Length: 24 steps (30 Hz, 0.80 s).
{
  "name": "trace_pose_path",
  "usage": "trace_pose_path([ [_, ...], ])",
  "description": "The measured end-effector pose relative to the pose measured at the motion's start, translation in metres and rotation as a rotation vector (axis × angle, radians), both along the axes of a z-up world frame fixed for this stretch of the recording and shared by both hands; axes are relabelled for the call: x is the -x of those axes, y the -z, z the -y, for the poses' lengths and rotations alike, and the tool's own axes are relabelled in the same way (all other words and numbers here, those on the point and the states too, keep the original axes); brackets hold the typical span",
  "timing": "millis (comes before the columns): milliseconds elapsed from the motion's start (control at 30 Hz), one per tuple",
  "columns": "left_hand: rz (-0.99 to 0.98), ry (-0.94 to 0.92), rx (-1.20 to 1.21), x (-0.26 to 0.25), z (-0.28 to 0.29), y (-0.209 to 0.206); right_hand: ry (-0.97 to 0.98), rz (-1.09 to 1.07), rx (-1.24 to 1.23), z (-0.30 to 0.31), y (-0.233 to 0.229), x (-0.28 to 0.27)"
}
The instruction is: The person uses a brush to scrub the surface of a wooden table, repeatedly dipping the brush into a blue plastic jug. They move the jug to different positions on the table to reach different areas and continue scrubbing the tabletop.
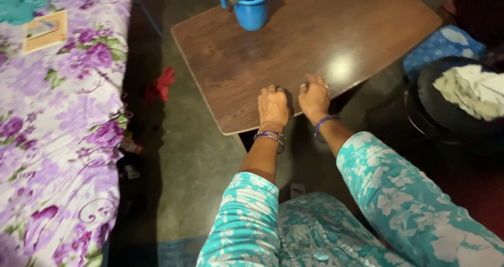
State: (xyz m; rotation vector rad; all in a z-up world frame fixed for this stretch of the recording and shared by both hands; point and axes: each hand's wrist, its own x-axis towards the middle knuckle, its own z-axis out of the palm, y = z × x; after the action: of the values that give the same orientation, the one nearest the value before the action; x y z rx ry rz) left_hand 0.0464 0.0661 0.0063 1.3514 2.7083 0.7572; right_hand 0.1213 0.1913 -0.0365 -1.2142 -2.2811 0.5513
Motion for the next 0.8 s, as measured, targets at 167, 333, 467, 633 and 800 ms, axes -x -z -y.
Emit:
trace_pose_path([
  [167,-0.042,0.145,-0.078,-0.028,-0.047,0.01,0.274,-0.183,-0.022,-0.055,0.033,-0.043],
  [333,-0.07,0.257,-0.094,-0.049,-0.088,0.011,0.553,-0.362,0.186,-0.092,0.021,-0.066],
  [467,-0.063,0.321,-0.024,-0.068,-0.12,0.002,0.735,-0.387,0.483,-0.131,0.027,-0.073],
  [633,-0.145,0.358,-0.025,-0.091,-0.173,0.008,0.695,-0.493,0.422,-0.182,0.053,-0.096],
  [800,-0.133,0.361,-0.062,-0.105,-0.218,0.017,0.62,-0.751,0.806,-0.211,0.029,-0.101],
])
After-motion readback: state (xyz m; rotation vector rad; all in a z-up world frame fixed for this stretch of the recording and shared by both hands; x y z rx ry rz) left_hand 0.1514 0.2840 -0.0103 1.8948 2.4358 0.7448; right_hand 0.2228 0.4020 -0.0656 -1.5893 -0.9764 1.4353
